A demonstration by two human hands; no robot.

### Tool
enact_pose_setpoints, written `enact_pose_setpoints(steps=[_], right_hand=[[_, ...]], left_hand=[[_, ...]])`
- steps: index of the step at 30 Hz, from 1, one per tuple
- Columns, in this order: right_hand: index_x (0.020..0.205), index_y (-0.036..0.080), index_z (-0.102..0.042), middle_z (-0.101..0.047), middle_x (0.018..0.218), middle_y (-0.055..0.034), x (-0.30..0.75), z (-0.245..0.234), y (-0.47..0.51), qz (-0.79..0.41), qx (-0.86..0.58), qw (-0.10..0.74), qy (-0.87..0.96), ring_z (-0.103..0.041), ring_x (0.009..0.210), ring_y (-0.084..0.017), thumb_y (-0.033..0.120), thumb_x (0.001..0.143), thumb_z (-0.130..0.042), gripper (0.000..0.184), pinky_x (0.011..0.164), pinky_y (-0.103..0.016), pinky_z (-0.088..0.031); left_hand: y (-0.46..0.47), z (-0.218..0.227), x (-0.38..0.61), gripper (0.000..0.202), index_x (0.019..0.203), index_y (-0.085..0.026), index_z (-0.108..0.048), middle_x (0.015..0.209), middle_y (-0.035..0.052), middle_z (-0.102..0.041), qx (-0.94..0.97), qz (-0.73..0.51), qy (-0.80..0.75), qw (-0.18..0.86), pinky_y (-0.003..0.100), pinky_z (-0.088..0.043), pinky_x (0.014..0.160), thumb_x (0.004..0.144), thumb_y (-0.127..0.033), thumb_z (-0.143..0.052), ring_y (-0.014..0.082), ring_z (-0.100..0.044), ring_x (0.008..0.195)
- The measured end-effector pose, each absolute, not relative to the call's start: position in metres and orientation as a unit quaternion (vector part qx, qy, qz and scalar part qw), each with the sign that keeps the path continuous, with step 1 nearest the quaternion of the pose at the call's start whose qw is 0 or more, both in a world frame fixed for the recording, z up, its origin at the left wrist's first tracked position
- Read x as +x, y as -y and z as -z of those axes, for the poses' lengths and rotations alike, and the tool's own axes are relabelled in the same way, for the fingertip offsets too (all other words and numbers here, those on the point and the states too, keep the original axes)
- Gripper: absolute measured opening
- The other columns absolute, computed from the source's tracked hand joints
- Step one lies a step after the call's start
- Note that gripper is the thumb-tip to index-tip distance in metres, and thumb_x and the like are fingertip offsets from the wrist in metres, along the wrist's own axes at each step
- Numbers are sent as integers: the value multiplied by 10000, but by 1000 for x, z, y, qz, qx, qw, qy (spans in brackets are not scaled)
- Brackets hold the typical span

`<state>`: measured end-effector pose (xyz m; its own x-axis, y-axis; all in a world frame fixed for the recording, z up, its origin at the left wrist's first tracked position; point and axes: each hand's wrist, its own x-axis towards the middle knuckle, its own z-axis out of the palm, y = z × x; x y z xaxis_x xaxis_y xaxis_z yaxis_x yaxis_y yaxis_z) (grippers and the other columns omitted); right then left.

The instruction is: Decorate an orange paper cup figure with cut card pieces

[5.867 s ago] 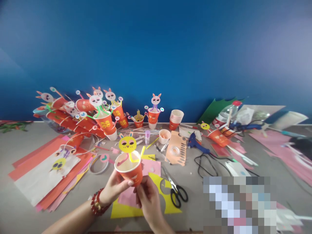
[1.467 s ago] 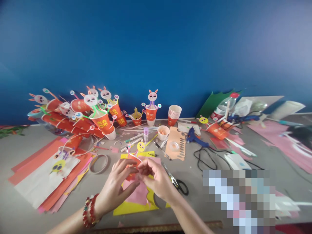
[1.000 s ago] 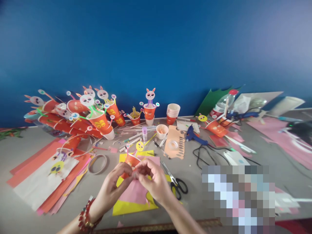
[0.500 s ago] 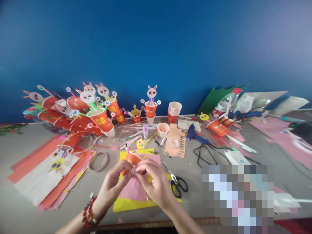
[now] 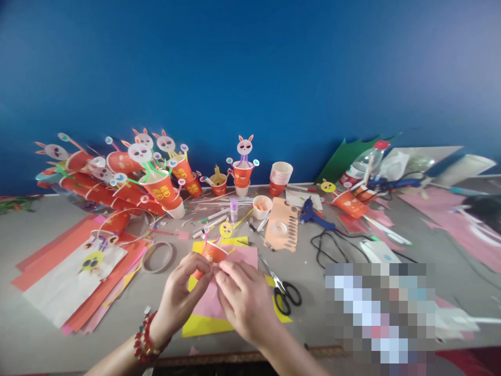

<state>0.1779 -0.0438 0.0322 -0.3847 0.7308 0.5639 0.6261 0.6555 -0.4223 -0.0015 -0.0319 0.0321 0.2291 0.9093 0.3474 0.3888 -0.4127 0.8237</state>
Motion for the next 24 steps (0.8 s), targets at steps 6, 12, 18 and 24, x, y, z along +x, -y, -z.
enact_pose_setpoints(steps=[6, 12, 18, 24], right_hand=[[1066, 243, -688, -753, 960, -79, 179, -37, 43, -142, -425, 414, 792, -712, 846, -227, 97, 932, -529, 255, 747, -339, -577], [951, 248, -676, -755, 841, -53, 181, -38, 40, -181, -435, 424, 774, -715, 774, -214, 122, 931, -556, 176, 708, -319, -553], [889, 228, -670, -742, 801, -47, 182, -38, 40, -188, -438, 396, 785, -690, 716, -194, 157, 948, -574, 133, 667, -299, -526], [847, 214, -668, -728, 755, -51, 182, -40, 39, -181, -450, 378, 789, -685, 685, -197, 163, 945, -561, 154, 657, -302, -522]], left_hand=[[32, -34, -1, 166, 782, -216, -528, 802, 19, -622, 722, -437, -443, 303, 333, -452, 765, 939, -163, -538, 184, -592, 784], [32, -36, -1, 149, 794, -215, -557, 801, 22, -631, 730, -441, -429, 298, 331, -459, 766, 915, -127, -552, 186, -596, 790], [33, -39, -1, 146, 823, -212, -573, 814, 20, -626, 749, -434, -425, 263, 346, -441, 772, 899, -90, -550, 189, -577, 802], [33, -37, 0, 153, 828, -217, -561, 804, 19, -634, 771, -426, -415, 229, 362, -432, 788, 884, -74, -549, 199, -576, 802]])
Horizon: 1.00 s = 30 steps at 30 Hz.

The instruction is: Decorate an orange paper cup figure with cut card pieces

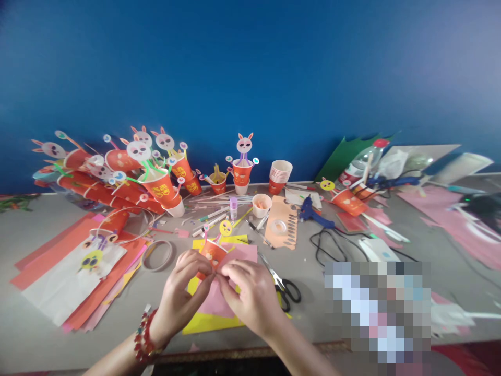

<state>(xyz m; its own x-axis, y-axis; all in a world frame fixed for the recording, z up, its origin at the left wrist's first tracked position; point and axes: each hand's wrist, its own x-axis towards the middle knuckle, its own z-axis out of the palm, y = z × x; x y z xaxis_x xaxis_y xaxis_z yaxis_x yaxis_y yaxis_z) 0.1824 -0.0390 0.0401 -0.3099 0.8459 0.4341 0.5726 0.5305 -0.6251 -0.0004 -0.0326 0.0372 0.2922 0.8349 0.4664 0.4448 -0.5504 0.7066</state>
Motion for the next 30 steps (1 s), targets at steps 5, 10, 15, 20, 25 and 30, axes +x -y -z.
enact_pose_setpoints(steps=[5, 10, 15, 20, 25, 30], right_hand=[[851, 225, -653, -733, 763, -42, 182, -38, 38, -189, -442, 393, 784, -684, 681, -191, 141, 927, -553, 151, 646, -293, -511], [853, 232, -643, -729, 761, -35, 182, -38, 38, -203, -444, 392, 780, -681, 683, -189, 121, 912, -546, 159, 647, -290, -504], [860, 230, -650, -741, 769, -39, 184, -37, 37, -185, -443, 384, 789, -694, 690, -196, 142, 919, -551, 144, 654, -294, -510], [807, 231, -620, -720, 731, -29, 182, -40, 36, -173, -450, 368, 795, -678, 659, -188, 127, 888, -545, 152, 631, -285, -501], [823, 226, -605, -703, 745, -29, 195, -36, 28, -174, -483, 391, 764, -663, 677, -177, 139, 901, -507, 152, 642, -269, -483], [901, 220, -671, -763, 886, -64, 229, -7, 18, -161, -585, 254, 753, -710, 775, -218, 197, 925, -490, 184, 657, -284, -479]], left_hand=[[33, -37, -1, 146, 840, -219, -560, 814, 23, -634, 767, -430, -413, 237, 356, -437, 781, 889, -82, -540, 201, -581, 808], [32, -36, -1, 159, 841, -217, -555, 820, 19, -638, 767, -427, -415, 238, 358, -436, 795, 880, -63, -549, 197, -577, 816], [32, -36, -1, 161, 823, -217, -554, 805, 18, -644, 776, -418, -414, 227, 364, -433, 793, 882, -68, -553, 199, -577, 806], [32, -36, 0, 152, 824, -217, -554, 803, 16, -645, 775, -419, -411, 233, 358, -430, 793, 890, -80, -555, 195, -578, 801], [33, -35, -1, 147, 807, -210, -558, 796, 16, -608, 749, -425, -412, 299, 332, -428, 778, 907, -104, -544, 184, -565, 797], [34, -36, -5, 189, 780, -198, -569, 847, 44, -613, 676, -425, -413, 439, 311, -435, 790, 960, -252, -552, 188, -573, 842]])
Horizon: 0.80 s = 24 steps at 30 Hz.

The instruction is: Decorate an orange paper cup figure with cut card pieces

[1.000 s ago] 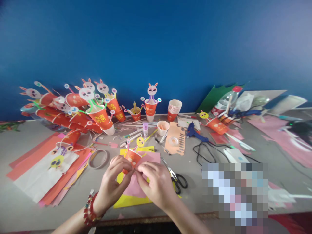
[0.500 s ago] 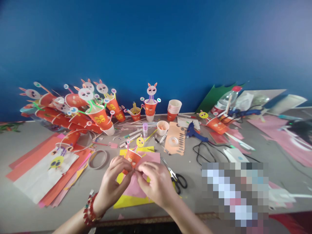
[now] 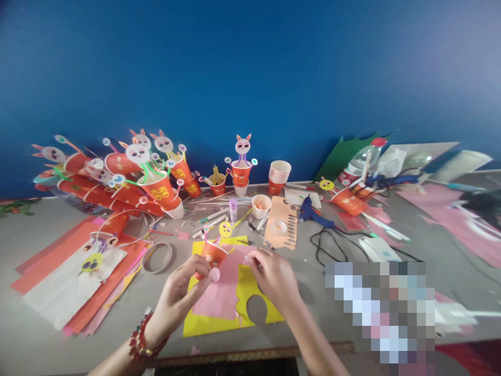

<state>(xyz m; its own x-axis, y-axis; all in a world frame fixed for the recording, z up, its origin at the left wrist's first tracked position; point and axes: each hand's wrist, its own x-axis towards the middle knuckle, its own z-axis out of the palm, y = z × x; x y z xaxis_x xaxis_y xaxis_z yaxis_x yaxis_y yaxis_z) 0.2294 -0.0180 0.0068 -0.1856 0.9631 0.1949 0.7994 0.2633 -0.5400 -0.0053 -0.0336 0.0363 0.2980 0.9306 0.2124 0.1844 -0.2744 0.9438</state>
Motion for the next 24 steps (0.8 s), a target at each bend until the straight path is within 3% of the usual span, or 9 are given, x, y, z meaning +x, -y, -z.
enact_pose_setpoints(steps=[3, 5, 9, 13, 16, 20, 24], right_hand=[[858, 222, -705, -775, 827, -68, 241, 5, 18, -155, -642, 120, 741, -721, 747, -245, 217, 935, -493, 226, 610, -292, -456], [812, 227, -704, -764, 771, -54, 242, 5, 20, -155, -647, 88, 741, -719, 728, -243, 206, 924, -515, 221, 596, -285, -445], [993, 243, -690, -762, 1005, -48, 232, -4, 24, -182, -558, 196, 785, -715, 857, -217, 71, 848, -539, 271, 681, -271, -475], [950, 223, -635, -721, 819, -27, 213, -15, 28, -216, -474, 338, 784, -642, 643, -163, 154, 919, -572, 99, 599, -256, -469], [996, 234, -603, -725, 924, -44, 200, -20, 28, -212, -375, 444, 786, -669, 740, -161, 104, 914, -593, 153, 656, -252, -507], [1063, 238, -606, -736, 960, -60, 194, -23, 25, -182, -289, 472, 812, -698, 890, -186, 22, 885, -605, 280, 780, -289, -537], [1046, 229, -627, -740, 940, -69, 193, -22, 26, -178, -273, 471, 820, -697, 867, -194, 8, 871, -598, 283, 768, -300, -536]], left_hand=[[33, -35, -7, 208, 789, -191, -588, 862, 51, -615, 630, -423, -399, 515, 301, -428, 798, 949, -324, -584, 197, -562, 877], [32, -33, -7, 210, 800, -188, -599, 857, 45, -608, 598, -421, -394, 556, 290, -418, 796, 936, -348, -606, 194, -550, 877], [31, -27, -8, 204, 815, -182, -623, 851, 31, -586, 538, -416, -382, 626, 265, -394, 775, 912, -360, -646, 177, -523, 865], [31, -23, -9, 180, 831, -169, -652, 850, 20, -572, 491, -409, -367, 676, 250, -388, 784, 901, -334, -664, 151, -497, 829], [31, -24, -10, 159, 819, -165, -660, 846, 16, -574, 457, -409, -364, 701, 247, -391, 797, 889, -306, -678, 145, -501, 827], [32, -25, -10, 152, 790, -160, -665, 821, 18, -584, 455, -404, -358, 708, 248, -397, 800, 882, -281, -676, 147, -506, 817], [33, -24, -7, 174, 773, -161, -647, 785, 16, -576, 475, -393, -370, 695, 248, -410, 777, 886, -292, -659, 148, -509, 786]])
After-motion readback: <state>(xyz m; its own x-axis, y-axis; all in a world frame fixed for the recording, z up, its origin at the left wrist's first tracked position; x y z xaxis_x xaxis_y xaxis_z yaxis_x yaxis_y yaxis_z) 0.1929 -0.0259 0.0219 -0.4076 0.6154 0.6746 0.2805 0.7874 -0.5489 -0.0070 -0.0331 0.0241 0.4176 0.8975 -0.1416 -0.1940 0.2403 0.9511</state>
